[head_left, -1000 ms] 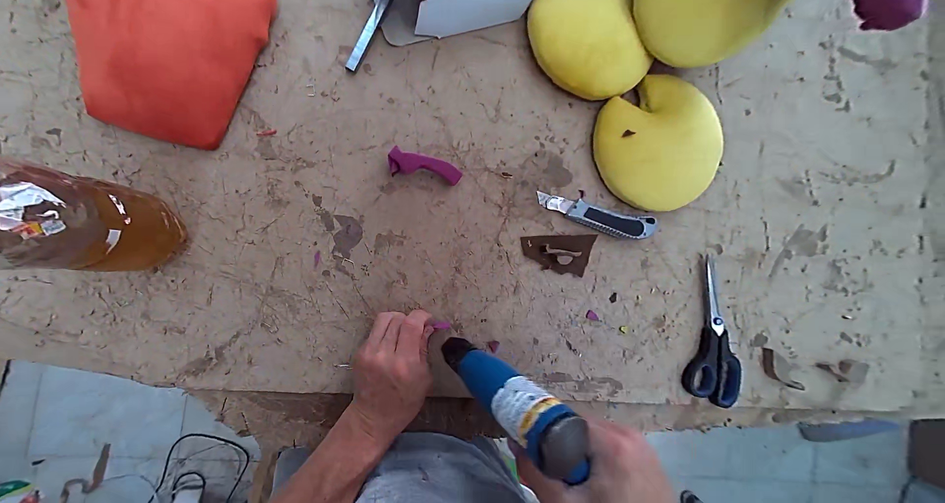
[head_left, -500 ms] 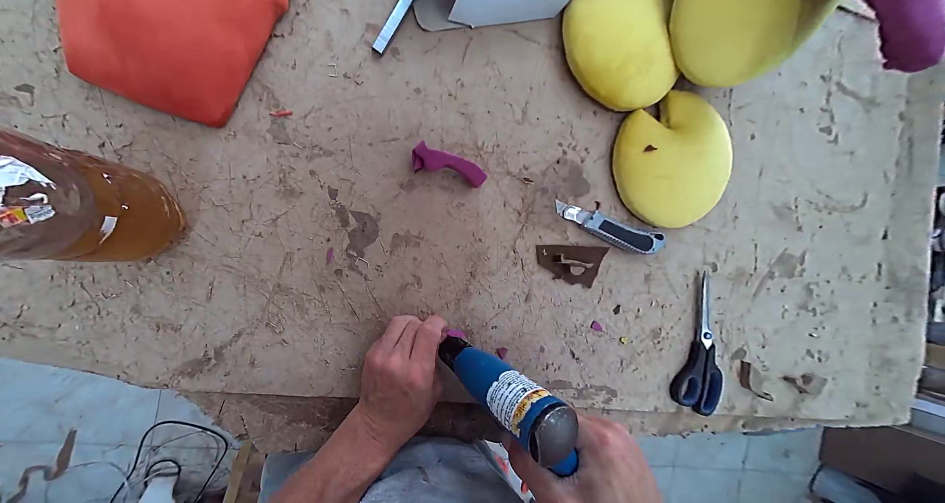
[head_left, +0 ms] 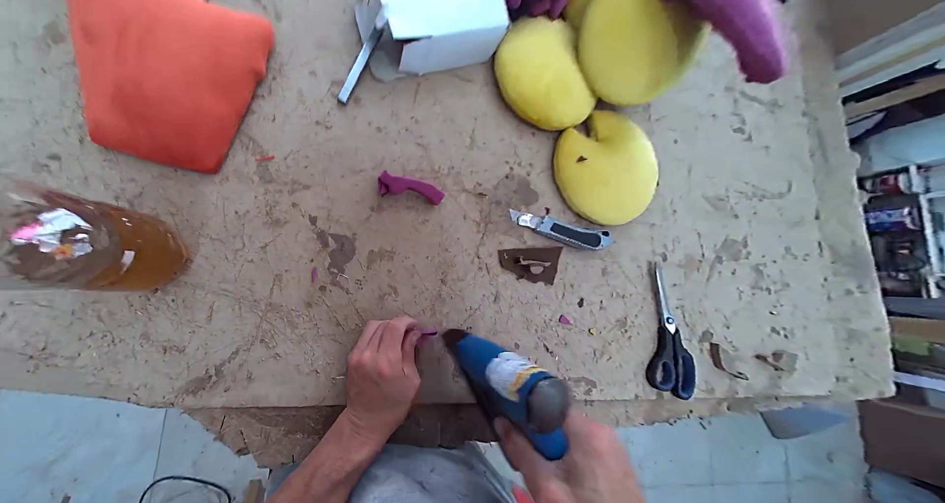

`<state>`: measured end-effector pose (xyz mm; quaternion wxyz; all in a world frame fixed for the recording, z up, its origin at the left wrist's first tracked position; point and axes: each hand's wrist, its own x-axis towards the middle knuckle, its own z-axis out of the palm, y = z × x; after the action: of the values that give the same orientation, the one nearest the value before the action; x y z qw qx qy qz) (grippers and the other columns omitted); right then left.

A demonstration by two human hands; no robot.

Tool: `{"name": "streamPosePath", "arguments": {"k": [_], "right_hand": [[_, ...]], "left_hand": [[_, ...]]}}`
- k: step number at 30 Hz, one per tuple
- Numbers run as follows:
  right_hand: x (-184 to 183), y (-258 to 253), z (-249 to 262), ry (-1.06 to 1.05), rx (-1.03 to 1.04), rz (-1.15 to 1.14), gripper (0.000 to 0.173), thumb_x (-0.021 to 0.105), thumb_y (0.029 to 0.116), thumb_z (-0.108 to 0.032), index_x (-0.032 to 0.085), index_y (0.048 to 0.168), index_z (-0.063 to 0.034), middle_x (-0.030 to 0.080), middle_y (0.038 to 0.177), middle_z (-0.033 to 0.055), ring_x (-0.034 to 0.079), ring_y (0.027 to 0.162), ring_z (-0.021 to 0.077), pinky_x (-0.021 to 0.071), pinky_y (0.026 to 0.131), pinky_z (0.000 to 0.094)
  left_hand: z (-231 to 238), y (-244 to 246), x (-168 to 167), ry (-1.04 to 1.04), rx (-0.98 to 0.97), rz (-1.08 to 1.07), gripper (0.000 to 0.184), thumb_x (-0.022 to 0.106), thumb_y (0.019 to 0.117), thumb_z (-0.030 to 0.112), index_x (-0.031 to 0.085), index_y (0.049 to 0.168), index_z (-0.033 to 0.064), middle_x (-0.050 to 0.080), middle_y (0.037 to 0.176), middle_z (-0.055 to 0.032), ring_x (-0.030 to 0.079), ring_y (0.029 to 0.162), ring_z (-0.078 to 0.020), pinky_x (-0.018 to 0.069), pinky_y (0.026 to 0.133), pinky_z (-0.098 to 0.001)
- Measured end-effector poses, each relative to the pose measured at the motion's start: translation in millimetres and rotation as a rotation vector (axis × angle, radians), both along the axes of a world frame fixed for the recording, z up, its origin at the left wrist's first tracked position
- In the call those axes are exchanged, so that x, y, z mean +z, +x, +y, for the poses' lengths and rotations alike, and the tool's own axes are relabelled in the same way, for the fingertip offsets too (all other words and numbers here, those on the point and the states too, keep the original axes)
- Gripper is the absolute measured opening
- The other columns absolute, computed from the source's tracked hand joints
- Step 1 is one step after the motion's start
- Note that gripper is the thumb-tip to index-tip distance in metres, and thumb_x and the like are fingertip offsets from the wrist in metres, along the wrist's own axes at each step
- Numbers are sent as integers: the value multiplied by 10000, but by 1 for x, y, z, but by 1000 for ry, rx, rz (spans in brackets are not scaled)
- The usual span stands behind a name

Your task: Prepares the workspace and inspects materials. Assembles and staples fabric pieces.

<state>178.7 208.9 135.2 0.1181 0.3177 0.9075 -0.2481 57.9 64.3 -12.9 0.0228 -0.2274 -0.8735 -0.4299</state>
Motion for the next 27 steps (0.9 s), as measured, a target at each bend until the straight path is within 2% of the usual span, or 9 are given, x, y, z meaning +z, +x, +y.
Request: {"name": "streamPosePath", "arguments": {"k": [3, 5, 8, 11, 14, 17, 20, 23, 27], "right_hand": [[-7, 14, 26, 244, -55, 46, 374, 666, 877, -378, 705, 1007, -30, 686, 728, 114, 680, 641, 298, 517, 550, 553], [-34, 18, 46, 400, -17, 95, 489, 588, 881, -453, 698, 1086, -23, 696, 788, 153, 682, 657, 352, 505, 530, 573], [-31, 11, 44, 289, 56, 135, 701, 594, 904, -602, 671, 1339, -58, 704, 1146, 231, 702, 929, 430, 552, 707, 628], [10, -7, 4, -70, 131, 524, 515, 758, 906, -417, 698, 1300, -92, 701, 1189, 112, 715, 883, 173, 626, 670, 352], [25, -20, -24, -341, 196, 934, 391, 813, 900, -241, 723, 1232, -55, 692, 1134, 85, 690, 940, 78, 627, 763, 223], [32, -16, -21, -187, 318, 1125, 273, 773, 923, -138, 725, 1190, -102, 693, 1151, 55, 668, 1095, 82, 587, 935, 210], [43, -9, -13, -12, 361, 1164, 303, 788, 902, -136, 713, 1194, -99, 658, 1094, 35, 646, 1036, 56, 562, 897, 165], [50, -6, -8, 36, 368, 1146, 249, 753, 937, -158, 726, 1181, -116, 678, 1189, 70, 679, 1092, 90, 599, 939, 223], [58, -4, -6, 152, 424, 1069, 225, 689, 988, -198, 724, 1192, -108, 747, 1170, 95, 702, 1119, 121, 579, 944, 234]], "left_hand": [[-7, -5, 15, 153, 49, -331, 132, 675, 967, 168, 717, 1072, 100, 719, 882, 34, 693, 759, -59, 617, 697, -267], [-12, -16, 39, 347, 45, -623, 110, 669, 971, 115, 692, 1076, 92, 725, 823, 11, 709, 712, -102, 630, 672, -301], [-20, -19, 84, 598, -19, -752, 111, 634, 988, 92, 683, 1073, 41, 729, 822, -80, 718, 728, -182, 627, 696, -333], [-21, -10, 128, 750, -158, -585, 124, 630, 1003, 90, 641, 1106, 22, 755, 918, -108, 748, 817, -183, 642, 752, -325], [-16, 5, 152, 823, -309, -378, 163, 657, 999, 116, 629, 1154, 74, 745, 1018, -70, 739, 898, -146, 636, 811, -297], [-20, 12, 167, 799, -391, -149, 244, 685, 987, 121, 623, 1222, 142, 698, 1106, -41, 725, 960, -146, 646, 839, -305], [-29, 17, 183, 634, -405, 187, 208, 673, 979, 167, 651, 1185, 146, 670, 1154, -20, 685, 1083, -150, 621, 912, -323], [-30, 26, 195, 504, -433, 365, 265, 720, 933, 204, 667, 1185, 142, 656, 1170, -16, 642, 1146, -150, 579, 973, -307], [-28, 28, 197, 396, -412, 505, 193, 757, 921, 131, 716, 1110, 124, 680, 1046, -31, 663, 1058, -150, 578, 933, -274]]}}
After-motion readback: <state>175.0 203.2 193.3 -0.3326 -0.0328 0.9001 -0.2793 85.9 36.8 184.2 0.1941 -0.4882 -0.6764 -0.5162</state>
